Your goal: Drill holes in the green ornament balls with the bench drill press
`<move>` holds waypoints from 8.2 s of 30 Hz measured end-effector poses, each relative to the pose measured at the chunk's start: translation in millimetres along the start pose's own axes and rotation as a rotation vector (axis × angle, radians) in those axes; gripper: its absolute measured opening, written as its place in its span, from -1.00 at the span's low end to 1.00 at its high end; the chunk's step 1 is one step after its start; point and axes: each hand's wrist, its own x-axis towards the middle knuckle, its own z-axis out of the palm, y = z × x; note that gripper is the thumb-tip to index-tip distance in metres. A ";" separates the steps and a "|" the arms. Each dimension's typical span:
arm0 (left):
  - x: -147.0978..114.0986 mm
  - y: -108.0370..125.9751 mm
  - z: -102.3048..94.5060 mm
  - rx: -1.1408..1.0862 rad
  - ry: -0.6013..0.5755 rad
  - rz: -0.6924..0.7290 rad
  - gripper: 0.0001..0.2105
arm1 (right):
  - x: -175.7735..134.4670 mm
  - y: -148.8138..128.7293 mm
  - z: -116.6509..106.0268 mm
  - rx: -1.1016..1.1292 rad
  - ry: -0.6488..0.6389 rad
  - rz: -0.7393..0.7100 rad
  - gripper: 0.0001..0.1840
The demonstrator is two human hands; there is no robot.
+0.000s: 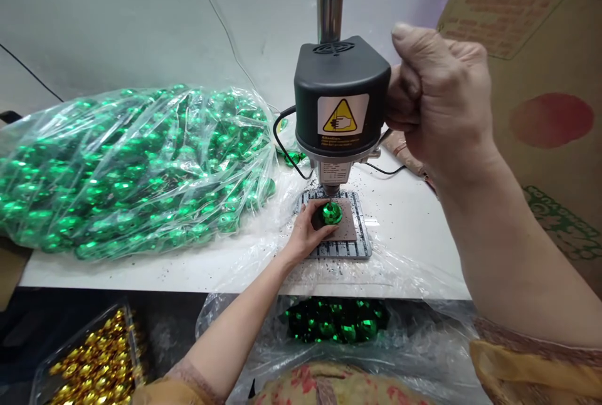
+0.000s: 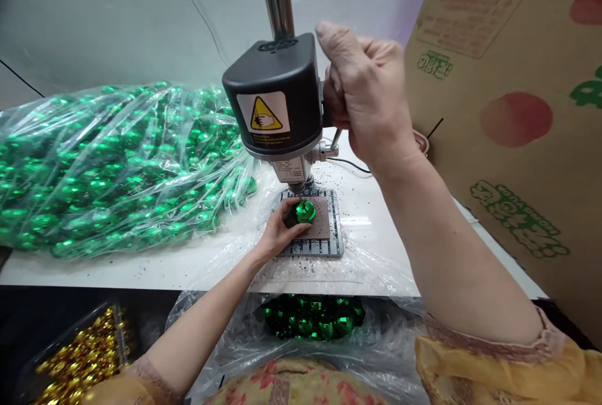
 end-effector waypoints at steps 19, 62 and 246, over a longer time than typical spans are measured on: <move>-1.0 0.2 0.3 0.004 0.003 0.035 -0.52 | -72.6 1.7 19.5 -0.006 0.261 -0.227 -0.37; -1.4 2.5 0.0 0.016 -0.009 -0.005 -0.54 | -110.4 44.9 2.7 -0.070 0.072 -0.591 -0.58; 0.4 0.1 3.9 0.022 0.012 -0.022 -0.49 | -74.1 11.5 26.2 -0.001 0.382 -0.337 -0.40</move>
